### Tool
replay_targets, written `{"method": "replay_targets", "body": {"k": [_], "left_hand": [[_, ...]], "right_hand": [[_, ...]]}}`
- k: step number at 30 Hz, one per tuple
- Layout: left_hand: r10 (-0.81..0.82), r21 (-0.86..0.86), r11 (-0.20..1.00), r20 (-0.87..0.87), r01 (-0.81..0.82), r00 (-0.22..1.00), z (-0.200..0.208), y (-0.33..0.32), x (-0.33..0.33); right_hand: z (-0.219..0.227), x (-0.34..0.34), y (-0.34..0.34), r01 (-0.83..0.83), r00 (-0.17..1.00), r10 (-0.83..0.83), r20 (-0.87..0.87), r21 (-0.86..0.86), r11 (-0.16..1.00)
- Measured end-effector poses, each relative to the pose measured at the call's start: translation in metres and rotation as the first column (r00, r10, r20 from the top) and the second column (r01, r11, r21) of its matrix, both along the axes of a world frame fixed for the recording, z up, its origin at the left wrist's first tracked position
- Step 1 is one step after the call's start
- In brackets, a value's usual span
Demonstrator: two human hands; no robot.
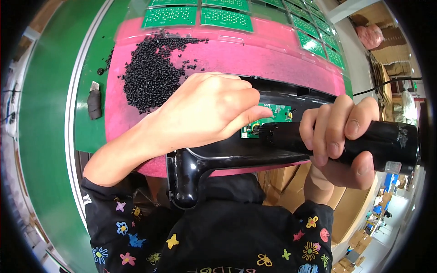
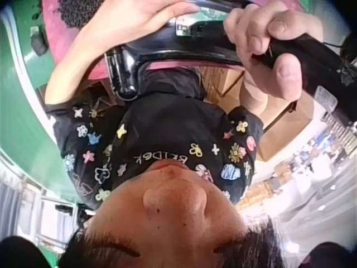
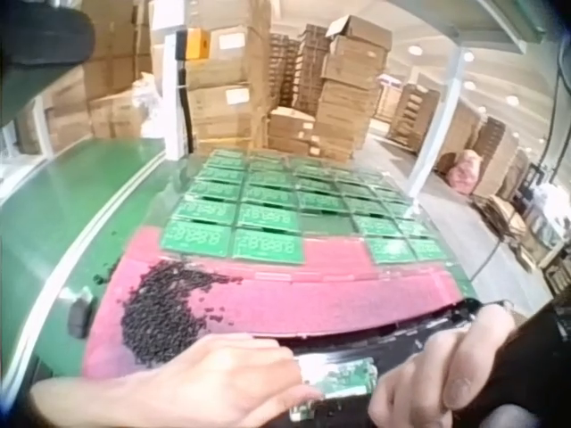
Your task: Assemble electronic components by placing circuit boards into plastic cases and fastening them with an electric screwdriver.
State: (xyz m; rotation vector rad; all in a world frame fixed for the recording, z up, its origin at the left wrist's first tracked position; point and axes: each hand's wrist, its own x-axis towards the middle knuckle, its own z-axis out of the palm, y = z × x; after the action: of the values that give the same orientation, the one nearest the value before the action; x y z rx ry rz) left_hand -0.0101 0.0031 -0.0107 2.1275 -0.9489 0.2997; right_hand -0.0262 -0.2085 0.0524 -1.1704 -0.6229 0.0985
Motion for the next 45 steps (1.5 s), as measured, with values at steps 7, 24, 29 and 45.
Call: {"method": "replay_targets", "body": {"k": [7,24,29,45], "left_hand": [[0.002,-0.105,0.994,0.048,0.003,0.999,-0.002,-0.006,0.001],[-0.032,-0.044,0.998,0.086,0.036,0.996,-0.014,0.002,-0.001],[-0.052,-0.080,0.995,0.041,0.055,0.998,-0.012,0.006,-0.001],[-0.110,0.160,0.981,-0.030,0.114,0.993,-0.008,0.007,-0.001]], "right_hand": [[-0.003,0.008,0.002,-0.234,0.968,0.232,0.093,0.004,0.972],[-0.004,0.021,0.003,-0.478,0.879,0.478,-0.004,0.005,0.879],[-0.009,0.028,0.011,-0.520,0.854,0.519,0.024,0.059,0.852],[0.003,0.001,0.002,-0.063,0.994,0.046,0.103,0.174,0.983]]}}
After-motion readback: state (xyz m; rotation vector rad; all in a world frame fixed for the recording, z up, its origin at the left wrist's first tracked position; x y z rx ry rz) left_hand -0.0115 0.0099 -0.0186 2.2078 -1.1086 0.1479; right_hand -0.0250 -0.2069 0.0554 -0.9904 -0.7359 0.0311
